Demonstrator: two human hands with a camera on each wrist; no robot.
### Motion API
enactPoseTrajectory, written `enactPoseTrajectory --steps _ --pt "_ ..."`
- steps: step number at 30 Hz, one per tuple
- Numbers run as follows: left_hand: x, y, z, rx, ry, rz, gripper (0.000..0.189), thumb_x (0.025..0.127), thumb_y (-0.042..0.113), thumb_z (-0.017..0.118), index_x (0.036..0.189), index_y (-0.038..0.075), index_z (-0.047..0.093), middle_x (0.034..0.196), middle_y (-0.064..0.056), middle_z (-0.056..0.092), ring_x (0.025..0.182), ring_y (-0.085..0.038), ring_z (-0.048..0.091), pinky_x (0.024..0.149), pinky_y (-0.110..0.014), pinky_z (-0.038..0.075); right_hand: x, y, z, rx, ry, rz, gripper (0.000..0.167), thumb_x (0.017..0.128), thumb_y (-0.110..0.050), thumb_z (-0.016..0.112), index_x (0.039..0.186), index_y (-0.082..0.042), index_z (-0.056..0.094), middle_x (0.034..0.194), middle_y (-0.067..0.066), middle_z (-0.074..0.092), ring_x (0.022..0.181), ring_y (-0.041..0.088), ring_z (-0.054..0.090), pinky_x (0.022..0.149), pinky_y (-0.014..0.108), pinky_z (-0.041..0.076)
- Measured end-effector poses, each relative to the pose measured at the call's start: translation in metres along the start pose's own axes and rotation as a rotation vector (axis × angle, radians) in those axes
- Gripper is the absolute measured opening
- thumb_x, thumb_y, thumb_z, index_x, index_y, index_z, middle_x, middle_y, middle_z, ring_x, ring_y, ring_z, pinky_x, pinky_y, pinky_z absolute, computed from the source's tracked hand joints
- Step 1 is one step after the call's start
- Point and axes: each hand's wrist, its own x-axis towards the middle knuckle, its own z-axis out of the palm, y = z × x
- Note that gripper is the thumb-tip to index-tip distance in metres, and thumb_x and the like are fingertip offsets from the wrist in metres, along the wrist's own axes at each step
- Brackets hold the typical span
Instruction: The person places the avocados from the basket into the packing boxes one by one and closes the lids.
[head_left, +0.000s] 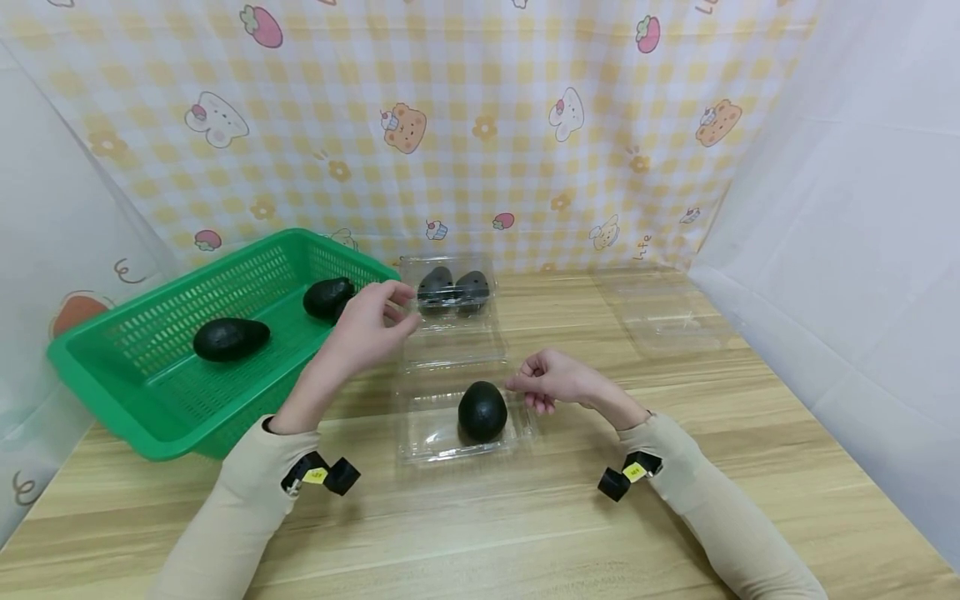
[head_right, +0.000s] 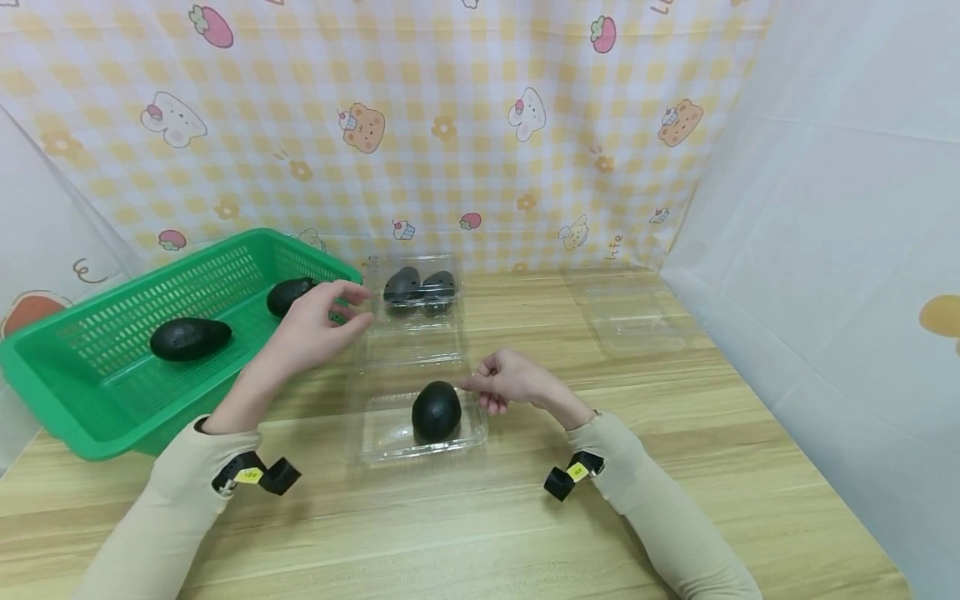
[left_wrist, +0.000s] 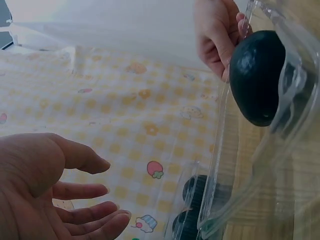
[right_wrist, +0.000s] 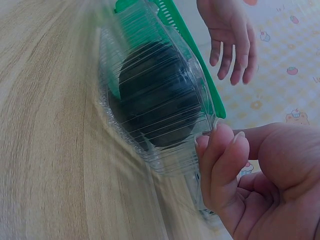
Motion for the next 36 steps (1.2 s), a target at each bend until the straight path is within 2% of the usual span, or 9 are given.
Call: enactPoseTrajectory --steps 6,16,28,36 --pt "0.001 -0.008 -0.006 -0.001 0.045 0.001 0.034 0.099 0.017 0.06 0.13 0.002 0.059 0.126 -0.02 0.055 0.105 -0.035 0.063 0.088 -0.05 0.051 -0.001 0.0 0.0 -0.002 -0.003 -0.003 0.031 0.101 -0.022 0.064 0.083 0.004 0.061 0.064 0.003 0.063 0.048 0.009 0.056 0.046 0.021 0.046" --pt "0.002 -0.019 -0.016 0.046 0.124 -0.009 0.035 0.099 0.014 0.059 0.129 -0.005 0.057 0.126 -0.024 0.055 0.106 -0.039 0.059 0.091 -0.052 0.048 -0.001 0.0 0.0 -0.004 0.003 -0.007 0.032 0.101 -0.022 0.064 0.084 0.005 0.061 0.063 0.003 0.063 0.047 0.009 0.056 0.045 0.021 0.046" --pt "0.002 -0.035 -0.025 0.043 0.194 -0.043 0.036 0.1 0.016 0.057 0.13 -0.005 0.056 0.128 -0.024 0.051 0.107 -0.039 0.055 0.093 -0.054 0.046 -0.001 0.0 0.0 0.0 0.004 -0.009 0.031 0.1 -0.023 0.065 0.08 0.001 0.06 0.063 0.003 0.063 0.047 0.009 0.056 0.045 0.021 0.046" --pt "0.0 -0.043 -0.03 0.038 0.233 -0.084 0.036 0.101 0.016 0.054 0.13 -0.006 0.055 0.128 -0.027 0.049 0.109 -0.041 0.053 0.093 -0.056 0.045 -0.001 -0.001 0.0 0.0 -0.003 -0.003 0.033 0.101 -0.023 0.064 0.084 0.005 0.061 0.064 0.003 0.063 0.048 0.009 0.056 0.045 0.021 0.046"
